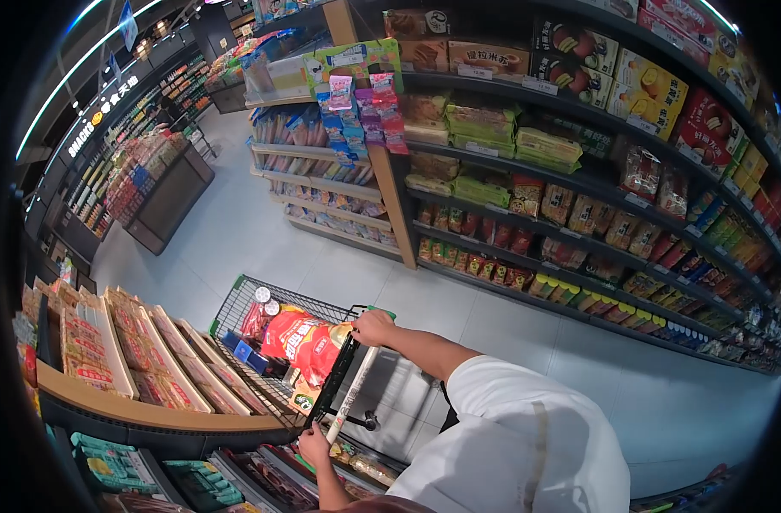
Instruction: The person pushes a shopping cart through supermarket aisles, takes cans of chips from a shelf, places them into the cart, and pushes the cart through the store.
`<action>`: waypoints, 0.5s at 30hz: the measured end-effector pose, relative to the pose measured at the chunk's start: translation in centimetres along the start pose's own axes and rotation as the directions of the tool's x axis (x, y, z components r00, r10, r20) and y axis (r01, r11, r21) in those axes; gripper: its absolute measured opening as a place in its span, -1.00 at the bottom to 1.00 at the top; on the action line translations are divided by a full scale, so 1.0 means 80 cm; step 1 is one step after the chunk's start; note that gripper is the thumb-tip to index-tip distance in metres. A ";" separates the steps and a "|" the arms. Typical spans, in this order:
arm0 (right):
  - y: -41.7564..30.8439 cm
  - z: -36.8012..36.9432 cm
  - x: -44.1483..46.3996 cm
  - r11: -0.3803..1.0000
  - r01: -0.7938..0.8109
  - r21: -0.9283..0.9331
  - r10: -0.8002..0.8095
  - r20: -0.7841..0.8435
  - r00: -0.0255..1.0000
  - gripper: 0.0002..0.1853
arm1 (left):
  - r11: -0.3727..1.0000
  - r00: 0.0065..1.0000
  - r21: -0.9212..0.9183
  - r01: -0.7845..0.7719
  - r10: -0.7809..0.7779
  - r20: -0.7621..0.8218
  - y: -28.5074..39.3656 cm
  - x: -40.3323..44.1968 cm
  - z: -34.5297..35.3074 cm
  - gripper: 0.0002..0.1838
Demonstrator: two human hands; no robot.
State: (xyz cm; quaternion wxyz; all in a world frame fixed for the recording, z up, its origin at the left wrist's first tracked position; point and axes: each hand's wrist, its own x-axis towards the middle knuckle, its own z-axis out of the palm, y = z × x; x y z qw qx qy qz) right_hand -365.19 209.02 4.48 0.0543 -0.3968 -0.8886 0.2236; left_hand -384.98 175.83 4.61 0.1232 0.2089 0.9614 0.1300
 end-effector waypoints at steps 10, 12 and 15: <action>-0.005 0.008 -0.047 1.000 0.013 0.013 -0.013 -0.018 1.000 -0.60 | 0.998 1.000 -0.055 0.005 -0.006 -0.019 -0.030 -0.041 0.004 -0.49; -0.004 0.007 -0.055 0.999 0.025 -0.026 -0.025 0.006 1.000 -0.59 | 0.998 1.000 -0.057 0.016 -0.018 -0.026 -0.028 -0.052 0.001 -0.49; -0.003 0.000 -0.060 0.998 0.044 -0.050 -0.044 0.010 0.999 -0.58 | 0.999 0.998 -0.048 0.009 -0.012 -0.062 -0.030 -0.060 0.008 -0.48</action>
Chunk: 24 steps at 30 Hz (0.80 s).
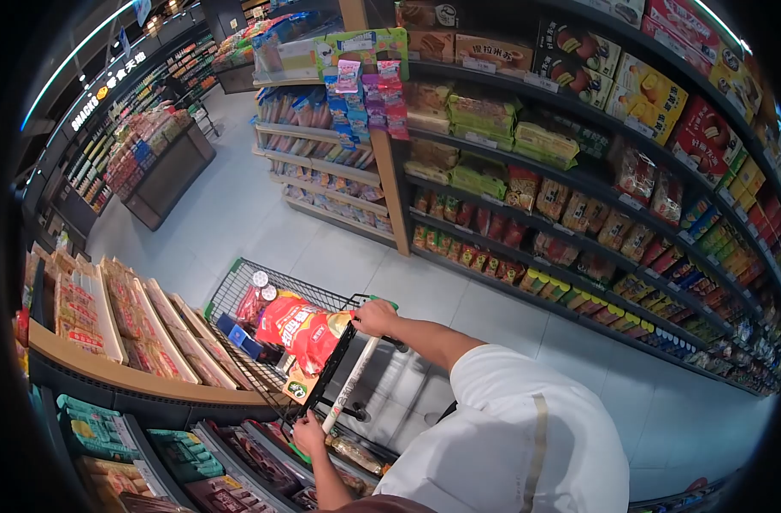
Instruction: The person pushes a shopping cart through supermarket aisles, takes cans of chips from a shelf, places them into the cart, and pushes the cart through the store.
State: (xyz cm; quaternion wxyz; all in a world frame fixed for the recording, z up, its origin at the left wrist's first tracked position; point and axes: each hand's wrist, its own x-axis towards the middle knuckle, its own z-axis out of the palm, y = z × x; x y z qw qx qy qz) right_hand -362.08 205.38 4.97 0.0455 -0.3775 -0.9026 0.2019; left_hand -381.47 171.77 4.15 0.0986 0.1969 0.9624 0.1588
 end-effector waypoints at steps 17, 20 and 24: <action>0.093 -0.024 -0.025 0.985 0.110 0.131 -0.102 -0.071 0.992 -0.58 | 0.994 0.993 0.057 0.095 -0.099 0.063 0.069 -0.096 0.035 -0.43; 0.121 -0.037 -0.030 0.982 0.123 0.142 -0.120 -0.033 0.992 -0.58 | 0.991 0.992 0.062 0.119 -0.122 0.033 0.088 -0.127 0.052 -0.41; 0.161 -0.050 -0.050 0.969 0.159 0.190 -0.149 -0.068 0.987 -0.55 | 0.987 0.986 0.091 0.133 -0.141 0.089 0.121 -0.167 0.068 -0.38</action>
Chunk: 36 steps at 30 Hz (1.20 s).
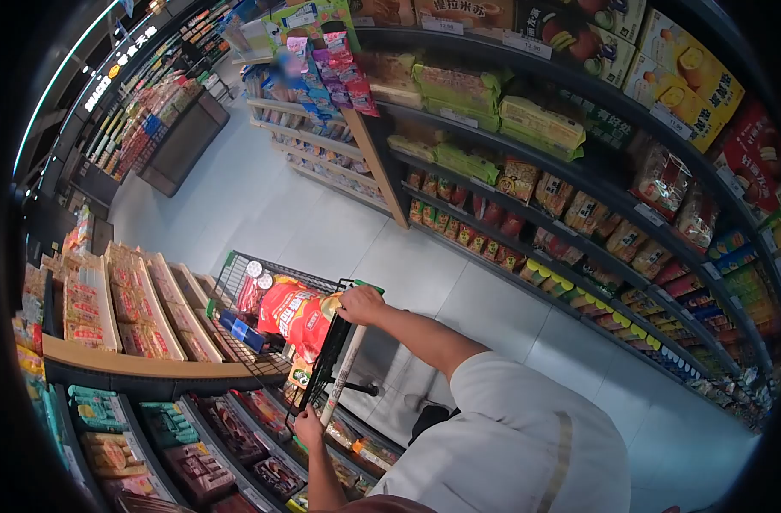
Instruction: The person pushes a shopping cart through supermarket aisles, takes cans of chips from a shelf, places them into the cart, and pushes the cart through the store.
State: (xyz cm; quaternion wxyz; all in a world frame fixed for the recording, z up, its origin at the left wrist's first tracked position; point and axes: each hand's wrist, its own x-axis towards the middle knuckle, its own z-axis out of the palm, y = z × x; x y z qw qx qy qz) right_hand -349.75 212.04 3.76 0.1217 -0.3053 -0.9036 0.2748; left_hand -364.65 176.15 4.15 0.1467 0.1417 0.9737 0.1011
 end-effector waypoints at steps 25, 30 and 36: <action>0.068 -0.077 -0.223 0.986 -0.068 -0.155 0.056 -0.079 0.995 -0.63 | 0.989 0.997 -0.132 0.073 -0.068 0.041 0.016 -0.216 0.033 -0.44; 0.039 -0.079 -0.280 0.973 -0.128 -0.192 0.118 -0.061 0.991 -0.63 | 0.987 1.000 -0.158 -0.014 0.015 0.005 -0.018 -0.244 0.029 -0.44; 0.032 -0.065 -0.345 0.970 -0.120 -0.211 0.105 -0.082 0.991 -0.60 | 0.980 0.998 -0.189 -0.063 0.064 -0.001 -0.055 -0.282 0.032 -0.45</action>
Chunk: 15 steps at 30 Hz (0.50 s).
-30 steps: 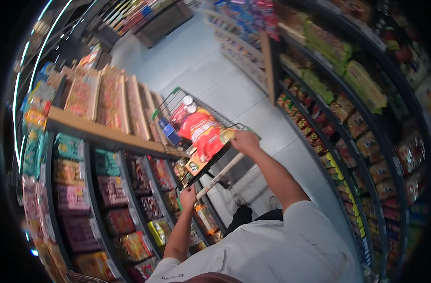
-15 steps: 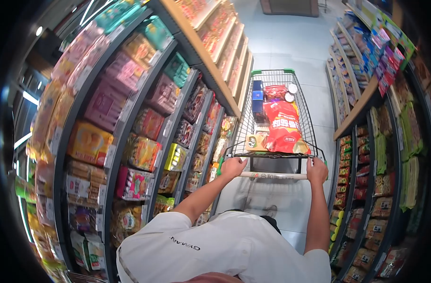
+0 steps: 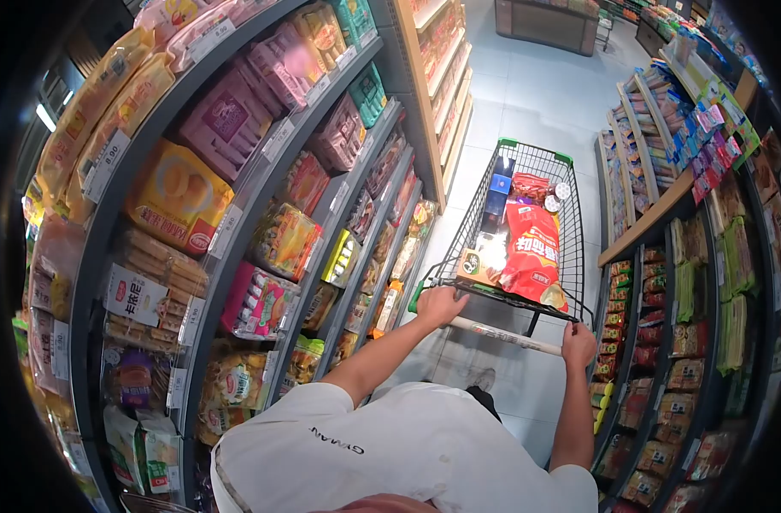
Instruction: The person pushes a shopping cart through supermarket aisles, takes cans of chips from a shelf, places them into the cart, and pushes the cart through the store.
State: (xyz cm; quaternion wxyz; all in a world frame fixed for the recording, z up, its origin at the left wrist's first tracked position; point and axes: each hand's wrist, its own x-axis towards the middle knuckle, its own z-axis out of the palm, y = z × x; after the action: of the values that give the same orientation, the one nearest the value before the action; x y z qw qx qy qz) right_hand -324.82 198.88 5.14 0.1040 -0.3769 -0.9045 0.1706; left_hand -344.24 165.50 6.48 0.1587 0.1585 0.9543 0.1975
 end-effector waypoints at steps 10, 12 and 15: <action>0.001 -0.002 -0.096 0.973 -0.229 -0.031 0.231 0.100 0.968 -0.65 | 0.997 0.998 0.048 -0.059 0.060 -0.024 -0.027 -0.072 -0.025 -0.40; 0.012 0.004 -0.116 0.980 -0.191 -0.050 0.195 0.075 0.978 -0.62 | 0.993 0.994 0.078 -0.089 0.094 -0.063 -0.036 -0.089 -0.021 -0.44; 0.013 -0.009 -0.143 0.993 -0.122 0.004 0.121 0.063 0.991 -0.61 | 0.989 0.996 0.130 -0.064 0.072 -0.055 -0.032 -0.118 -0.028 -0.49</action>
State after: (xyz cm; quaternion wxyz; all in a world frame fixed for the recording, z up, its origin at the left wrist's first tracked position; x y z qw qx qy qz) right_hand -315.96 191.55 4.69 0.0664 -0.4254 -0.8820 0.1917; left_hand -337.21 159.07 9.58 0.1131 0.1949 0.9633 0.1460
